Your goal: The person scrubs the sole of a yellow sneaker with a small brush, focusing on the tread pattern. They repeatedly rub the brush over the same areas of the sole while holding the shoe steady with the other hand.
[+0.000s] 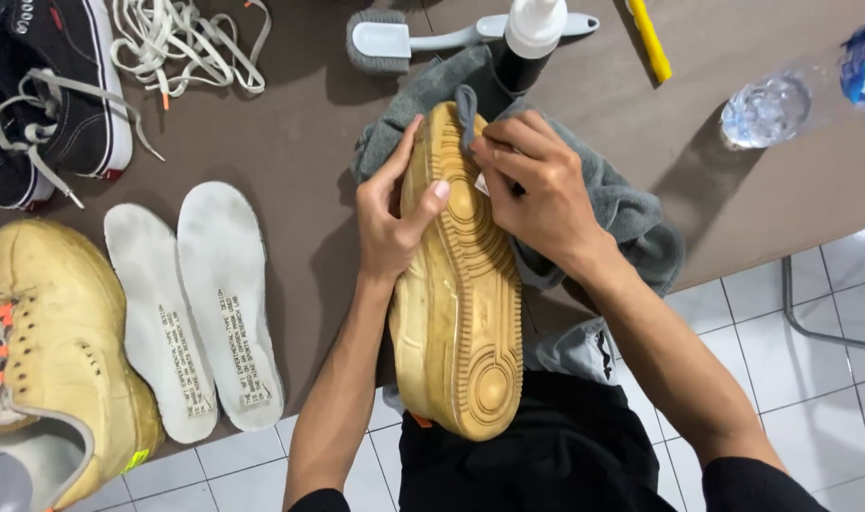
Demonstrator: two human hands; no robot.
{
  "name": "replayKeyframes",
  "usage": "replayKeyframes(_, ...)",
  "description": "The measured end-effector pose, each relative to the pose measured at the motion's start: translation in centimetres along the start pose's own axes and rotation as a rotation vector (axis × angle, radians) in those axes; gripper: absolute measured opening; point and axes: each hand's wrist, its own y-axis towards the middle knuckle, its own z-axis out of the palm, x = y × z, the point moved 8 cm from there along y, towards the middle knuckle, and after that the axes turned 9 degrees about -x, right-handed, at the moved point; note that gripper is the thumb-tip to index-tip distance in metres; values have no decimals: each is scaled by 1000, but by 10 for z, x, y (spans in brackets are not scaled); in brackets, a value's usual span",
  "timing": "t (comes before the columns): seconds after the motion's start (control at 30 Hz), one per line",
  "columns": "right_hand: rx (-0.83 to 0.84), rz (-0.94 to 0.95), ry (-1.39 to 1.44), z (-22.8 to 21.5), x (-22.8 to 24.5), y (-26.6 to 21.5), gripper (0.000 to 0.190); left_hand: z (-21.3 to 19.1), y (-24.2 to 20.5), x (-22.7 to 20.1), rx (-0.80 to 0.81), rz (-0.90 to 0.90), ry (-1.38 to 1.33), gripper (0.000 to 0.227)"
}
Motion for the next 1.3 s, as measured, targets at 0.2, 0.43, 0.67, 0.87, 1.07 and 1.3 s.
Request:
replayKeyframes(0.2,-69,13,135,8,18,11,6,-2,5,-2,23,43,25,78)
replayKeyframes(0.43,-37,-14,68,13,3,9,7,-4,1,-5,-6,17,10,75)
replayKeyframes(0.67,-4,33,100,4,18,-7,9,-4,2,-9,5,21,-33,67)
replayKeyframes(0.87,21,53,119,-8,36,-22,13,-2,2,-11,20,45,-10,63)
replayKeyframes(1.07,-54,-18,91,-7,20,-9,10,0,2,-9,26,43,-3,66)
replayKeyframes(1.3,-27,31,121,-14,42,-23,10,-2,4,-7,7,41,-4,62)
